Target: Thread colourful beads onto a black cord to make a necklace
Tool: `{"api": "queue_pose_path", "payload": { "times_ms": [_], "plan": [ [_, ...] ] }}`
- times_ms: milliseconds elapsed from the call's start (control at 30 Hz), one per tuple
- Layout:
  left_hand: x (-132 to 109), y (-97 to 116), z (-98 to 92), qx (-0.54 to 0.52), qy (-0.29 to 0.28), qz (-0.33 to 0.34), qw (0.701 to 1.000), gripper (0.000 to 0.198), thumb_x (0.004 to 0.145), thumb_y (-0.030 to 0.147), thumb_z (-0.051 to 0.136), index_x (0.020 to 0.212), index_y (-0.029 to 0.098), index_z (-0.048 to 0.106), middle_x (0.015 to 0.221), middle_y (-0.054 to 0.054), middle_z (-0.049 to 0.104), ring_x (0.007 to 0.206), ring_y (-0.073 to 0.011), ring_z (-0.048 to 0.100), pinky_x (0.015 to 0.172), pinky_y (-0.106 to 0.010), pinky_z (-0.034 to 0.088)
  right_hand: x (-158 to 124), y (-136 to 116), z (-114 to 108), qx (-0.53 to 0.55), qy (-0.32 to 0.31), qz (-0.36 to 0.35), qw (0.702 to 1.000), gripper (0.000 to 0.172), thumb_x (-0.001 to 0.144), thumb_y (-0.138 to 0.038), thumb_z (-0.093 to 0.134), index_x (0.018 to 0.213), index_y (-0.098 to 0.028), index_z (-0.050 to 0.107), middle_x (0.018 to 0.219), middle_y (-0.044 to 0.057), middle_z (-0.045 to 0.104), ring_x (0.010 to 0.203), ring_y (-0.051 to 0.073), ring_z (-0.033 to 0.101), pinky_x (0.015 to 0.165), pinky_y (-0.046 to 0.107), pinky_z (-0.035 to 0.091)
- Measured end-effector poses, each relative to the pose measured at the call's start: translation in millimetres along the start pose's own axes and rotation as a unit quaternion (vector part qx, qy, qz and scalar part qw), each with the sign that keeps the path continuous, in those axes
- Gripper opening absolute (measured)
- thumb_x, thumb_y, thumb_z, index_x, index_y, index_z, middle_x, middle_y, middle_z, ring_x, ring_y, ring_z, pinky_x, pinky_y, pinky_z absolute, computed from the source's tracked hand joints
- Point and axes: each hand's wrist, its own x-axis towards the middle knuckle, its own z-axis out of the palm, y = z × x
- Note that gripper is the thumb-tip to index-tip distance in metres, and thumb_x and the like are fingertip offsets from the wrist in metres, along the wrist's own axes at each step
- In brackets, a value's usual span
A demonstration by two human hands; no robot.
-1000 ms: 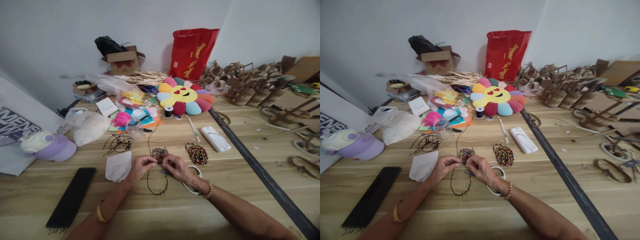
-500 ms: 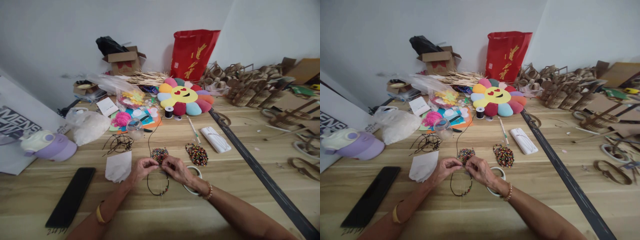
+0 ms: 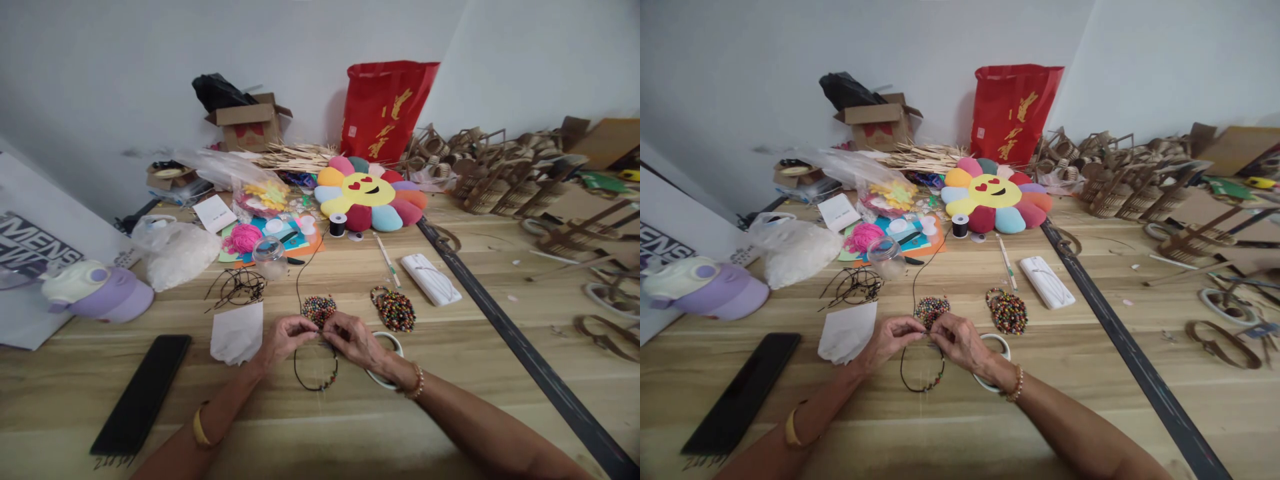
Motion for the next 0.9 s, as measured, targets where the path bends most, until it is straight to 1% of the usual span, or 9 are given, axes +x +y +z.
{"api": "queue_pose_path", "payload": {
  "times_ms": [367,633,900],
  "plan": [
    [-1.7,4.9,-0.4,0.021,0.001,0.006,1.000,0.023,0.068,0.033,0.073,0.077,0.013,0.072,0.078,-0.007,0.073,0.073,-0.0181,0.066,0.070,-0.027,0.052,-0.2,1.5,0.2,0.004,0.000,-0.004,1.000,0.016,0.087,-0.024,0.054,0.075,-0.015,0.059,0.067,0.001,0.058,0.059,0.011,0.050,0.054,0.021,0.039],
    [-1.3,5.1,-1.0,0.019,-0.007,0.028,0.999,0.020,0.068,0.030,0.072,0.077,0.013,0.072,0.077,-0.008,0.073,0.071,-0.0178,0.066,0.069,-0.027,0.053,0.4,-1.4,-1.0,0.001,0.004,-0.006,1.000,0.014,0.086,-0.021,0.054,0.075,-0.015,0.059,0.066,0.001,0.058,0.058,0.011,0.050,0.054,0.021,0.038],
    [-1.6,3.4,-0.3,0.017,0.000,0.017,1.000,0.019,0.069,0.029,0.071,0.077,0.012,0.072,0.077,-0.007,0.072,0.072,-0.0176,0.065,0.070,-0.027,0.051,0.2,0.0,-0.2,0.001,0.002,-0.007,1.000,0.014,0.085,-0.021,0.053,0.074,-0.015,0.058,0.066,0.001,0.057,0.058,0.011,0.049,0.054,0.021,0.038]
  ]
}}
